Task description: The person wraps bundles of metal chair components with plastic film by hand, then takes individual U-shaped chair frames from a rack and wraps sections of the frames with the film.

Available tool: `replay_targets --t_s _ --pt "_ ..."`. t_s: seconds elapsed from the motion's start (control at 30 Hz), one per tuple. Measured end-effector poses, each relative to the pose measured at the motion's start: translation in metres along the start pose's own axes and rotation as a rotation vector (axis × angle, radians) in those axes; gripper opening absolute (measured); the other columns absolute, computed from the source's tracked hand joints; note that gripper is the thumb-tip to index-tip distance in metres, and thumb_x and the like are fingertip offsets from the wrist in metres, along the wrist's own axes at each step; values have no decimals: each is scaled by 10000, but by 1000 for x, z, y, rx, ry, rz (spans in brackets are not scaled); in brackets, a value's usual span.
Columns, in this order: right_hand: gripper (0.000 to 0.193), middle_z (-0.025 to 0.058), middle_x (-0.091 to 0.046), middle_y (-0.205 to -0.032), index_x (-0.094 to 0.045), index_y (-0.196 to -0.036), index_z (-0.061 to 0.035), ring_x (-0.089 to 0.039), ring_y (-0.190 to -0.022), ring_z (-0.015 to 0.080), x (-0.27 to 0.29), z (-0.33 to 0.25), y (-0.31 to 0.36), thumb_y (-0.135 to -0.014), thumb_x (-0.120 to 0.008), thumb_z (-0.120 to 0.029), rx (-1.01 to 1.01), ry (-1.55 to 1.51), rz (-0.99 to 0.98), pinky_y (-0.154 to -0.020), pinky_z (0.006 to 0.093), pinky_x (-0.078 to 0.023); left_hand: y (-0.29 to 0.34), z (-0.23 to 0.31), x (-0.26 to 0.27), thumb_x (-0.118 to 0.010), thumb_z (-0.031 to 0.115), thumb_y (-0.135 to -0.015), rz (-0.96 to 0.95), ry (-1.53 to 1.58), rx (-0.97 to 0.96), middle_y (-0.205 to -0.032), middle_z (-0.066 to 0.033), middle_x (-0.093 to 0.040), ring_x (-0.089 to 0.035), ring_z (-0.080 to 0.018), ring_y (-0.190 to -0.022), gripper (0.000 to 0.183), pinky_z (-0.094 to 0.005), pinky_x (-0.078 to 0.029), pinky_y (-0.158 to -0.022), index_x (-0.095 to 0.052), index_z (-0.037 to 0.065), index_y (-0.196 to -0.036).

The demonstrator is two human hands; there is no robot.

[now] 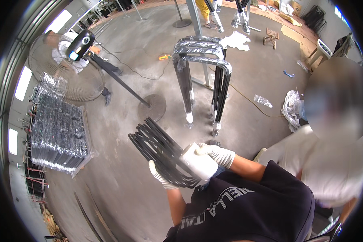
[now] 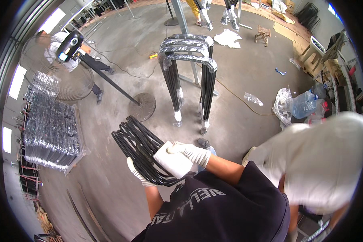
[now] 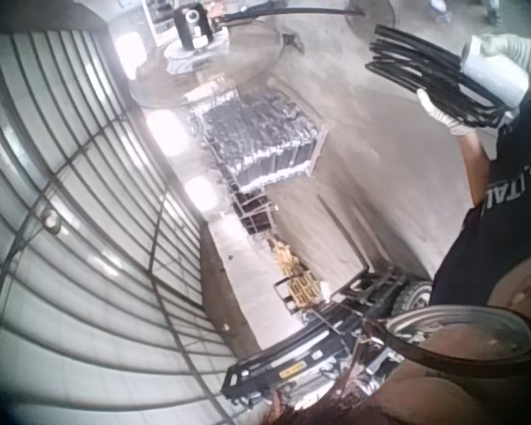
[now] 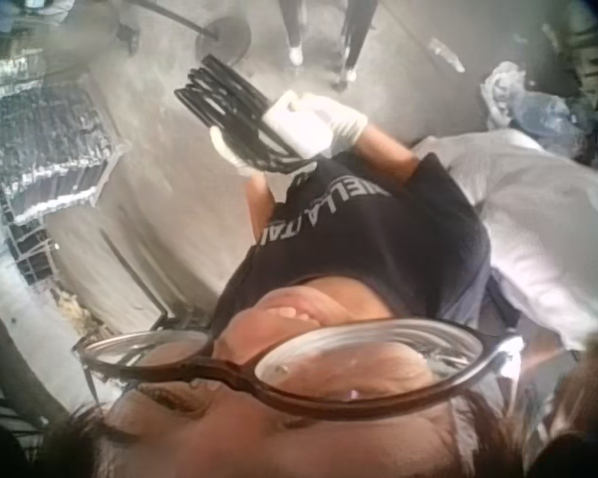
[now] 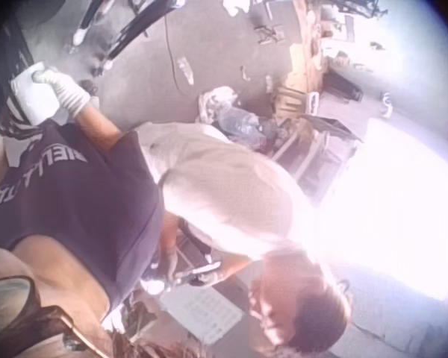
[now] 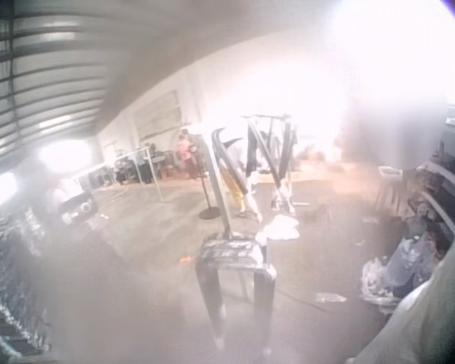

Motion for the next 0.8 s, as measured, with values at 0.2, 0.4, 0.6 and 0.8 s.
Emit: replay_targets --t_s 0.2,0.4,0.6,0.8 --pt "407 37 -594 -937 -512 -1104 -92 -589 -819 119 34 -62 -46 -749 -690 -181 -216 -14 -5 -701 269 -497 -62 -16 29 -441 285 -835 297 -188 30 -1237 -161 -486 -485 -288 -1112 551 -380 -370 -973 -380 -22 -1288" --pt "575 60 -570 -977 -456 -1191 -69 -563 -887 142 71 -106 -90 -719 -721 -263 -382 200 -192 -773 285 -466 -99 -22 65 -532 97 -725 469 -336 -153 -1184 -133 -530 -546 -265 -1021 552 -335 -452 -864 -422 -44 -1247" --pt "694 79 -541 -1077 -413 -1242 -31 -502 -1005 170 76 -134 -101 -701 -729 -329 -320 339 -361 -871 293 -408 -114 -35 72 -582 46 -674 459 -279 -113 -965 -104 -602 -602 -232 -777 575 -311 -518 -679 -452 8 -1233" --pt "704 84 -542 -1066 -414 -1236 -21 -509 -995 176 99 -136 -109 -684 -736 -315 -277 368 -320 -873 289 -419 -129 -52 65 -612 117 -672 549 -343 -56 -963 -78 -606 -592 -218 -829 542 -314 -493 -762 -498 25 -1193"
Point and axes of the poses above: each hand's wrist, its own y-axis away from the middle knuckle, its own x-axis out of the back of the hand, z = x × y, the point moved 5 cm from there along -y, towards the middle knuckle
